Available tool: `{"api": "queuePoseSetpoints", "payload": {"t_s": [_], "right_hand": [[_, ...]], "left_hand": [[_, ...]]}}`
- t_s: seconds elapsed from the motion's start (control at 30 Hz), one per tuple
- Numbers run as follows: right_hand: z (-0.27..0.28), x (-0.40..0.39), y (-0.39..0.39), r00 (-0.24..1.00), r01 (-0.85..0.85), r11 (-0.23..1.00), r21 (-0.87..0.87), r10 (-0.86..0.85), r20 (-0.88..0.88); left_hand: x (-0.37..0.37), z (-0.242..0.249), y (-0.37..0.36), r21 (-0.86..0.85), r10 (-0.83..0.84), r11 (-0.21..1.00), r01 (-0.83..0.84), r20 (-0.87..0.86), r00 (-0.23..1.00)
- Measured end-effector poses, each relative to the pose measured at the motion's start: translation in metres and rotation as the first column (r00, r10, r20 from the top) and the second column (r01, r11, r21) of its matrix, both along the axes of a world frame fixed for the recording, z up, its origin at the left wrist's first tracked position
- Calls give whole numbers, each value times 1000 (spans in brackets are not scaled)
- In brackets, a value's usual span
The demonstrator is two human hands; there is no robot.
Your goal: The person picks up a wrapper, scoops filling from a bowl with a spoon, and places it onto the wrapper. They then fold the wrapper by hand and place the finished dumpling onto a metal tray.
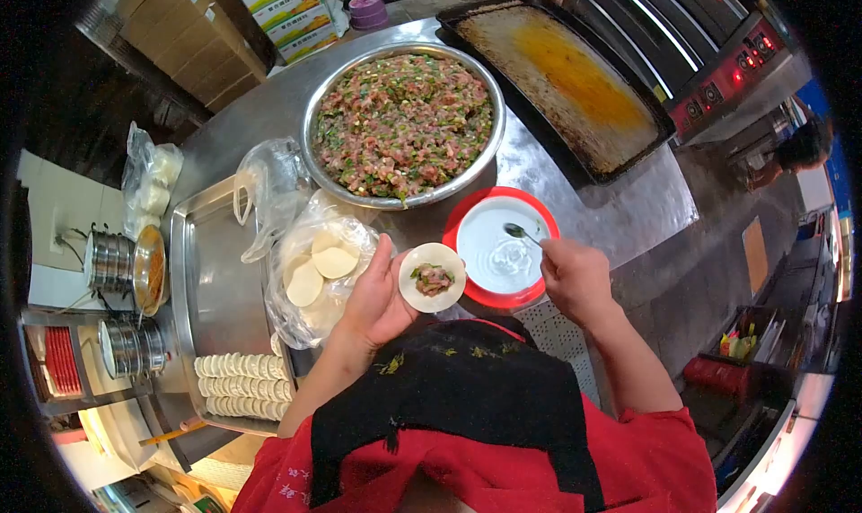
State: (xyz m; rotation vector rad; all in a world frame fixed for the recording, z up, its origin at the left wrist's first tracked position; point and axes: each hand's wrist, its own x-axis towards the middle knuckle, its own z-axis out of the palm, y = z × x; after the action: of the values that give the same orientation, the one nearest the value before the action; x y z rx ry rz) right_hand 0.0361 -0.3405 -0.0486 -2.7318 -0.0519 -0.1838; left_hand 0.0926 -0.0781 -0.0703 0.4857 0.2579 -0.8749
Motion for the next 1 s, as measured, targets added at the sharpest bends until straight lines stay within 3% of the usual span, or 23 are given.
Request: {"api": "queuePoseSetpoints", "payload": {"t_s": [0.03,0.07,0.1,0.17,0.23,0.3,0.37,0.5,0.57,0.7,0.73,0.8,0.9,0.97,1.0], "right_hand": [[14,2,7,997,44,969,242,-58,50],[30,3,17,997,82,906,415,-74,-34],[35,4,28,996,87,906,415,-81,-32],[39,6,47,996,-59,796,603,83,-12],[35,9,64,992,-110,793,599,125,18],[32,9,67,984,-168,789,591,172,50],[31,7,59,991,-29,807,589,101,-88],[31,0,48,986,65,856,513,25,-166],[31,-4,47,999,30,870,493,-11,-42],[45,-8,51,995,74,811,581,-101,13],[48,-8,53,998,54,811,582,-60,-9],[46,-6,53,991,46,823,566,33,-128],[42,-2,68,991,-97,887,452,128,-38],[49,1,79,983,-49,880,472,126,-132],[38,4,80,978,-179,881,438,210,-21]], "left_hand": [[0,0,0,1,-9,1000,9,3,1000],[0,0,-1,6,-30,1000,30,6,1000],[0,0,-1,10,-51,999,50,8,999],[0,-1,-1,-12,-87,996,87,24,996],[-1,1,0,-31,-119,992,120,39,992],[-4,5,2,52,-82,995,80,48,995],[-6,6,5,63,-58,996,55,34,998],[-9,-1,7,61,22,998,-24,25,999],[-8,-1,6,36,80,996,-81,32,996],[-4,-4,3,-102,231,968,-229,-1,973],[-3,-4,2,-103,232,968,-230,1,973],[0,-2,-3,-301,207,929,-215,-59,977],[0,2,-14,-291,168,942,-166,-17,986],[-4,6,-18,-284,148,948,-141,1,989],[-7,6,-20,-276,141,951,-137,-7,990]]}}
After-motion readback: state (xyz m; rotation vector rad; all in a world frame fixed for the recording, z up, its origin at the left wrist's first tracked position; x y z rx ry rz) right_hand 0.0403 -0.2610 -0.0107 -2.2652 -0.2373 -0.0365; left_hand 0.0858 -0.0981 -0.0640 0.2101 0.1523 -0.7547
